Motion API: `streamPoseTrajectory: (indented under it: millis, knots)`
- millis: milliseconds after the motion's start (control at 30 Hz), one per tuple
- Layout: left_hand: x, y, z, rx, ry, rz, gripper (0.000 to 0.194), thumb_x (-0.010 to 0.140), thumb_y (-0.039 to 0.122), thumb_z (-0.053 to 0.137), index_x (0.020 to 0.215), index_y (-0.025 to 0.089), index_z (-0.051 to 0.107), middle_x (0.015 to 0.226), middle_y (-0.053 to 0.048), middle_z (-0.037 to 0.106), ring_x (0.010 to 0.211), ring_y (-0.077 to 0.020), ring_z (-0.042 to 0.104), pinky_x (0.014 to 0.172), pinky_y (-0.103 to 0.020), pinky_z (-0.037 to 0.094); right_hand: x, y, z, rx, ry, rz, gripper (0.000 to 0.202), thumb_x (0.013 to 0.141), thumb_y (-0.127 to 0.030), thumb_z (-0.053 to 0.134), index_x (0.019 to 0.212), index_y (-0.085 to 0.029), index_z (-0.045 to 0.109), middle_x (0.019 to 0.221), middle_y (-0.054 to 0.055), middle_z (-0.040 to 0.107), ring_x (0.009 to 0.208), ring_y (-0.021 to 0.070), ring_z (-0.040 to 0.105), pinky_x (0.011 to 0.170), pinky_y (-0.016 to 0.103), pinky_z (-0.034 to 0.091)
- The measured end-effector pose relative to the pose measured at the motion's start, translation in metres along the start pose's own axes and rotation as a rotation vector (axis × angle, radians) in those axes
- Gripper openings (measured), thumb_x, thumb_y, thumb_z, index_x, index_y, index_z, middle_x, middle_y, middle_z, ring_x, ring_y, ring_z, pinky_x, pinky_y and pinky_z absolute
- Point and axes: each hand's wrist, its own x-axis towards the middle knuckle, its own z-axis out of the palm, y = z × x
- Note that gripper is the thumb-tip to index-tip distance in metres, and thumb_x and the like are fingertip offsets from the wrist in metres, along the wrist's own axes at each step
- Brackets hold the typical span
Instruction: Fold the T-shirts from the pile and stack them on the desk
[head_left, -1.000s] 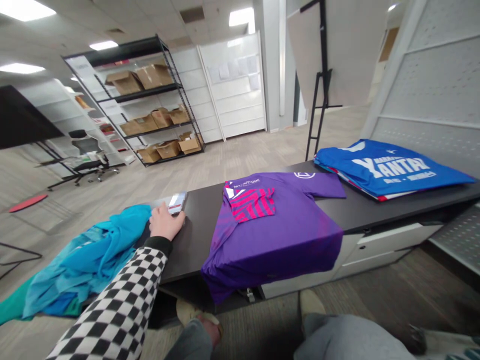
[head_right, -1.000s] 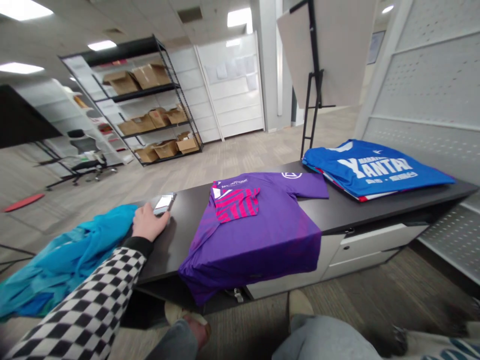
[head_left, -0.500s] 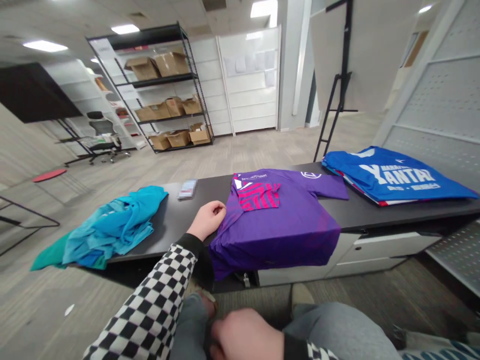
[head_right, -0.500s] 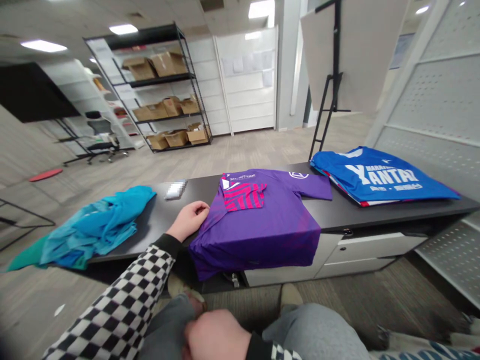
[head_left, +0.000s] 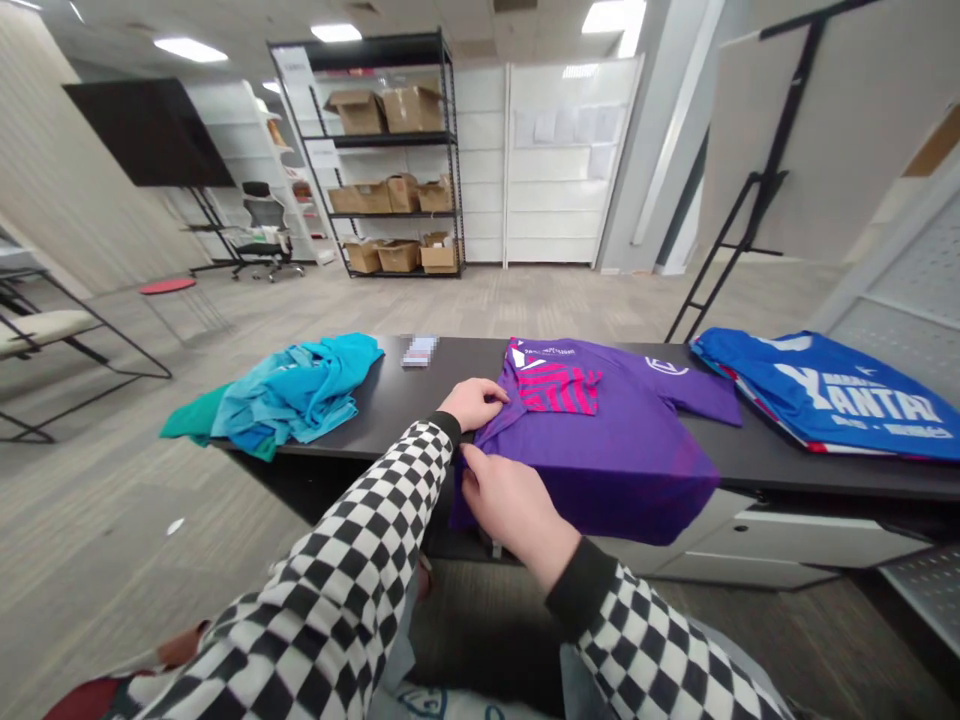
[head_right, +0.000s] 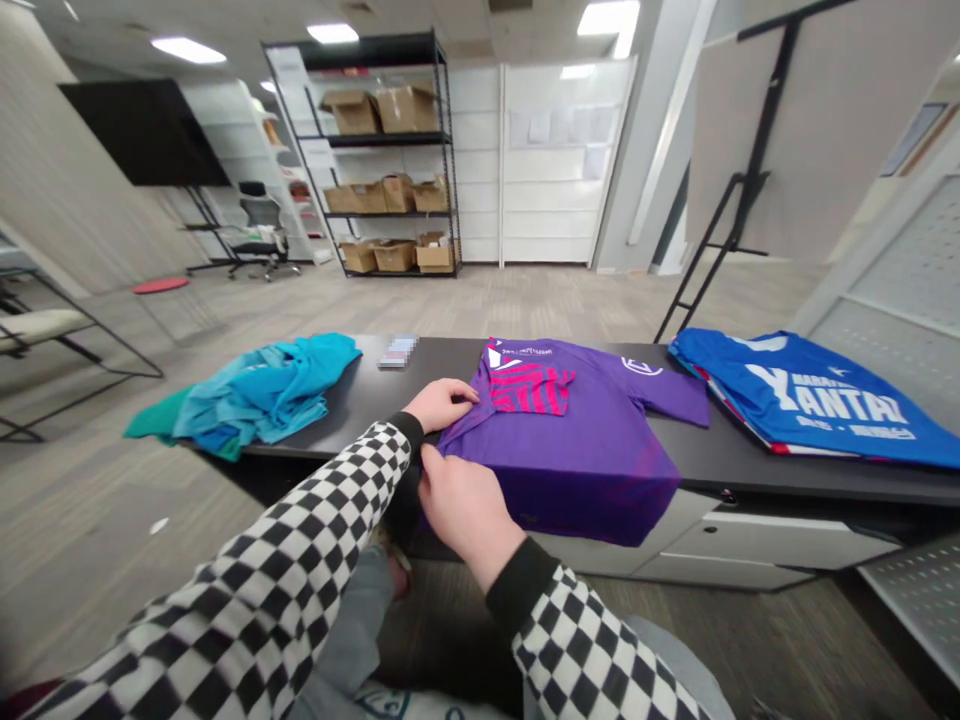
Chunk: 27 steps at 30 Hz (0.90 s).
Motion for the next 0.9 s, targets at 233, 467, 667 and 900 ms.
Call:
streamPoseTrajectory:
  millis: [233,467,667,900]
  knots:
    - [0.004,-0.001,-0.001,-0.11,-0.015,-0.092,0.024,0.089,0.023,0.077,0.103,0.028,0.096,0.117,-0.001,0.091,0.117,-0.0262,0.085,0.122,-0.035,0.06,0.034,-0.006,-0.004,-0.165,0.033,0.068,0.032,0.118,-0.038,0.056,0.113,-0.022,0.082,0.111,0.016,0.083,0.098,0.03,0.078,0.082,0.037,0.053]
    - [0.002,-0.002,-0.001,-0.063,-0.004,-0.075,0.027,0.089,0.022,0.073,0.104,0.027,0.095,0.121,-0.001,0.091,0.122,-0.0266,0.084,0.121,-0.035,0.06,0.042,0.009,-0.007,-0.047,0.076,0.166,0.027,0.111,-0.031,0.064,0.096,-0.019,0.083,0.104,0.015,0.082,0.092,0.0278,0.076,0.082,0.037,0.051]
    - [-0.004,0.005,-0.002,0.027,0.04,-0.053,0.037,0.09,0.022,0.07,0.118,0.027,0.094,0.129,-0.003,0.089,0.129,-0.0285,0.081,0.125,-0.037,0.057,0.038,0.03,-0.008,0.424,0.248,0.248,0.016,0.086,-0.008,0.069,0.083,-0.023,0.07,0.083,0.0,0.075,0.08,0.0199,0.068,0.079,0.032,0.047]
    - [-0.005,0.008,-0.002,0.149,0.052,-0.011,0.033,0.097,0.028,0.067,0.117,0.03,0.093,0.134,-0.001,0.088,0.136,-0.0283,0.077,0.129,-0.039,0.053,0.026,0.036,0.015,1.08,0.408,0.414,0.025,0.068,-0.022,0.071,0.092,-0.023,0.07,0.083,-0.004,0.067,0.079,0.0181,0.062,0.078,0.031,0.05]
